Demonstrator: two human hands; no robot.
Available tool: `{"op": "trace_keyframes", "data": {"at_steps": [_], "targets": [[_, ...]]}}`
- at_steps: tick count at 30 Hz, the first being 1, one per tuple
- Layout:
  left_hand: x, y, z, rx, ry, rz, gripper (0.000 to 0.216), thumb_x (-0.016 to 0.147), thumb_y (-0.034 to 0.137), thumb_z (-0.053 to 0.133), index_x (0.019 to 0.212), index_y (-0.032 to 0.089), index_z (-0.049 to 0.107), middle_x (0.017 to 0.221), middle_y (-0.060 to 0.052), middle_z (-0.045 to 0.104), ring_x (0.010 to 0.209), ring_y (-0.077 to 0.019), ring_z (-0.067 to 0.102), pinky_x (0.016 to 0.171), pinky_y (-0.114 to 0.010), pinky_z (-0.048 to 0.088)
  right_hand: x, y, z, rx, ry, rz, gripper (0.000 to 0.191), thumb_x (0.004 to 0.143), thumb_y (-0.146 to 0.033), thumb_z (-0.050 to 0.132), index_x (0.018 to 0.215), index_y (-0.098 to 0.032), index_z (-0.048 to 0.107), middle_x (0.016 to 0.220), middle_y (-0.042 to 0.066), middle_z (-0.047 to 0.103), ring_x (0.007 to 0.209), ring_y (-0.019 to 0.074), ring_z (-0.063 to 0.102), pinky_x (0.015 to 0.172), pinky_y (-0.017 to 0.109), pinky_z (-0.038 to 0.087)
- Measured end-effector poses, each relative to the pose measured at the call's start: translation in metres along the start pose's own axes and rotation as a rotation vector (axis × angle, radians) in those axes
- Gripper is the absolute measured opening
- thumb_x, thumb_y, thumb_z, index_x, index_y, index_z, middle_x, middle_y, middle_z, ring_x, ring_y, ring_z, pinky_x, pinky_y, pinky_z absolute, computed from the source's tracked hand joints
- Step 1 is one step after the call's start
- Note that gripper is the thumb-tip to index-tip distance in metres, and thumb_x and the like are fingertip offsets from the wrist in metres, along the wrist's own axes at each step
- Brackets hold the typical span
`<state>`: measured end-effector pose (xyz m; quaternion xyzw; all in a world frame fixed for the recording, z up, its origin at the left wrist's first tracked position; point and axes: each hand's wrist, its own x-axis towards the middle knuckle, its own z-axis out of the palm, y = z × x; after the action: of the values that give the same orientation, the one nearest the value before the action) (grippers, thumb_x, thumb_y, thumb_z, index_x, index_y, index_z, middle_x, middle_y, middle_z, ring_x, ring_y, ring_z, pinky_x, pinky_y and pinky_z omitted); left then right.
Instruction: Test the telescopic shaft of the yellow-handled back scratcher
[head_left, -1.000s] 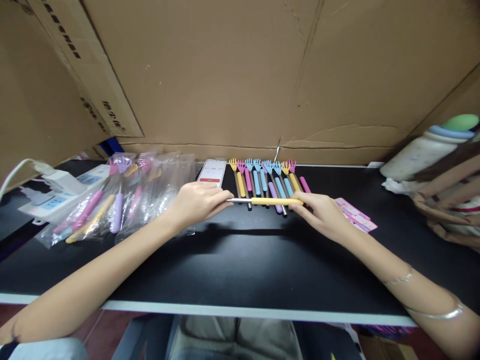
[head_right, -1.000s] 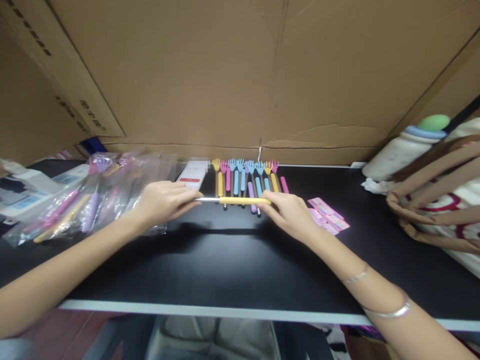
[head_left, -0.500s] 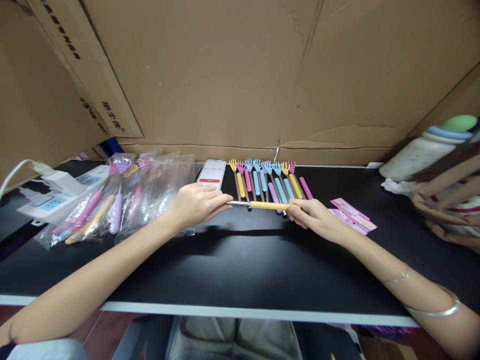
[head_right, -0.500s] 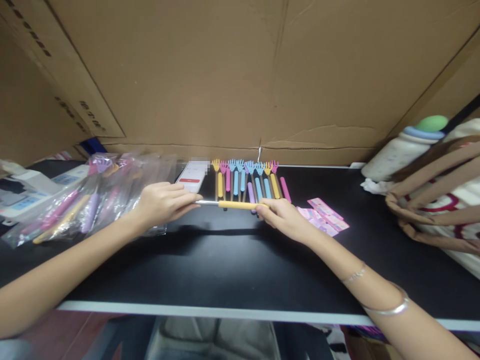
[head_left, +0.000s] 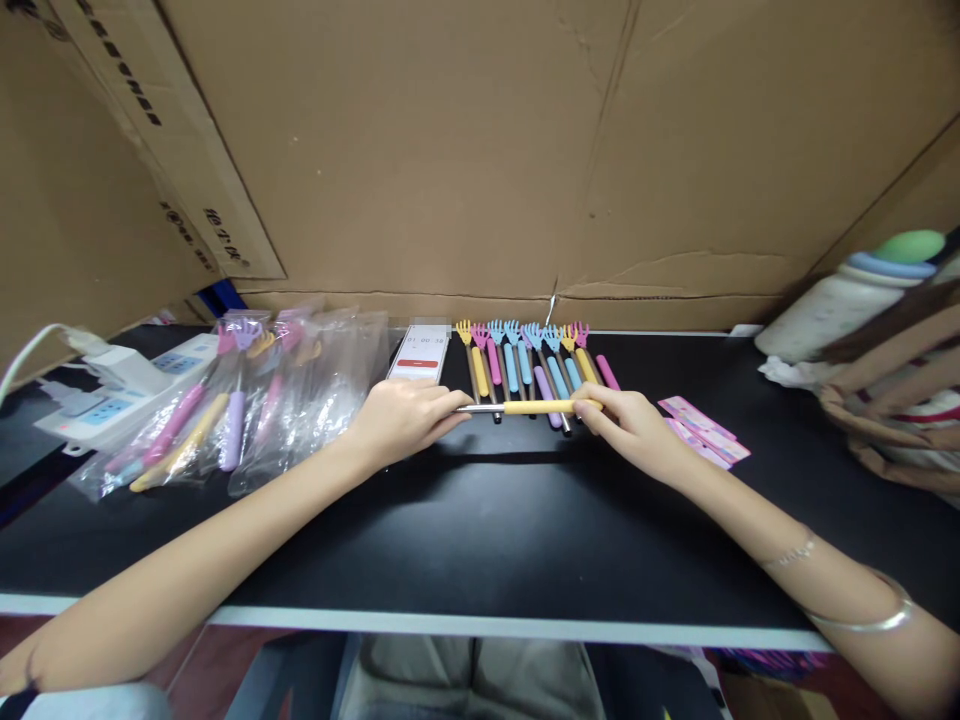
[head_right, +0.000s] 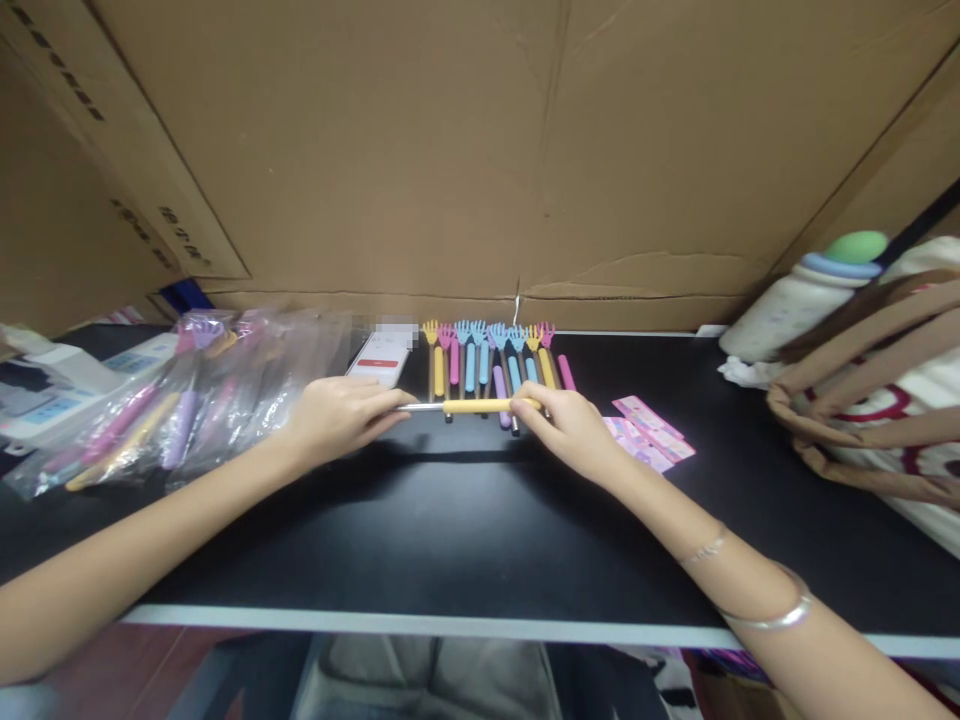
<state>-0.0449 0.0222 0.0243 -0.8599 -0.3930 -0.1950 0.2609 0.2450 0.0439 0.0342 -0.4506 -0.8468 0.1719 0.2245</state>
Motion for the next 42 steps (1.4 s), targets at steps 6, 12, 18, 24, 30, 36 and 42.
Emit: {"op": "trace_keyframes", "data": {"at_steps": [6,12,18,24,30,36,42], "targets": [[0.001,0.003,-0.002,-0.155,-0.127,-0.128,0.024,0.091,0.042,0.043,0.101,0.031,0.061,0.074,0.005,0.067,0.067,-0.0109,0.061,0.049,-0.020,0.029,0.000,0.002,0.001,-0.133,0.025,-0.115,0.025,0.087,-0.041,0.044,0.090,-0.022,0.059,0.081,0.002,0.062,0.067,0.0134,0.052,0.060,0.023,0.034],[0.004,-0.001,-0.008,-0.303,-0.323,-0.142,0.020,0.089,0.040,0.046,0.102,0.029,0.057,0.071,0.006,0.065,0.061,-0.0103,0.058,0.053,-0.019,0.031,-0.001,0.004,-0.006,-0.260,-0.057,-0.185,0.026,0.087,-0.044,0.044,0.085,-0.022,0.057,0.081,0.003,0.063,0.070,0.0145,0.055,0.060,0.024,0.034],[0.005,-0.015,-0.016,-0.389,-0.482,-0.132,0.021,0.083,0.032,0.049,0.103,0.025,0.048,0.074,0.004,0.062,0.063,-0.0119,0.057,0.056,-0.019,0.034,-0.003,0.003,-0.017,-0.231,-0.211,-0.090,0.024,0.087,-0.047,0.041,0.094,-0.026,0.051,0.070,-0.002,0.061,0.057,0.0132,0.053,0.053,0.022,0.032],[0.006,-0.022,-0.021,-0.484,-0.599,-0.110,0.018,0.081,0.035,0.049,0.096,0.026,0.049,0.085,0.004,0.063,0.072,-0.0127,0.057,0.060,-0.019,0.035,-0.002,0.009,-0.023,-0.268,-0.298,-0.078,0.022,0.084,-0.048,0.045,0.087,-0.028,0.054,0.061,-0.005,0.056,0.051,0.0116,0.048,0.048,0.022,0.027],[0.003,-0.022,-0.018,-0.515,-0.580,-0.047,0.019,0.079,0.036,0.052,0.095,0.027,0.055,0.095,0.003,0.060,0.079,-0.0121,0.056,0.063,-0.019,0.036,-0.002,0.014,-0.023,-0.290,-0.311,-0.076,0.019,0.077,-0.046,0.054,0.077,-0.027,0.057,0.061,-0.005,0.057,0.052,0.0106,0.048,0.047,0.022,0.026],[0.002,-0.025,-0.017,-0.494,-0.631,-0.059,0.031,0.074,0.050,0.060,0.096,0.027,0.055,0.090,0.004,0.059,0.072,-0.0118,0.055,0.055,-0.019,0.031,-0.003,0.018,-0.023,-0.382,-0.315,-0.032,0.025,0.076,-0.050,0.056,0.072,-0.025,0.055,0.061,-0.005,0.057,0.050,0.0103,0.047,0.046,0.023,0.022],[0.003,-0.029,-0.018,-0.520,-0.725,-0.111,0.042,0.069,0.057,0.063,0.095,0.027,0.054,0.073,0.006,0.058,0.064,-0.0120,0.054,0.050,-0.019,0.029,-0.002,0.025,-0.023,-0.313,-0.410,-0.026,0.025,0.079,-0.050,0.052,0.077,-0.025,0.052,0.060,-0.005,0.053,0.051,0.0108,0.046,0.047,0.023,0.024]]}}
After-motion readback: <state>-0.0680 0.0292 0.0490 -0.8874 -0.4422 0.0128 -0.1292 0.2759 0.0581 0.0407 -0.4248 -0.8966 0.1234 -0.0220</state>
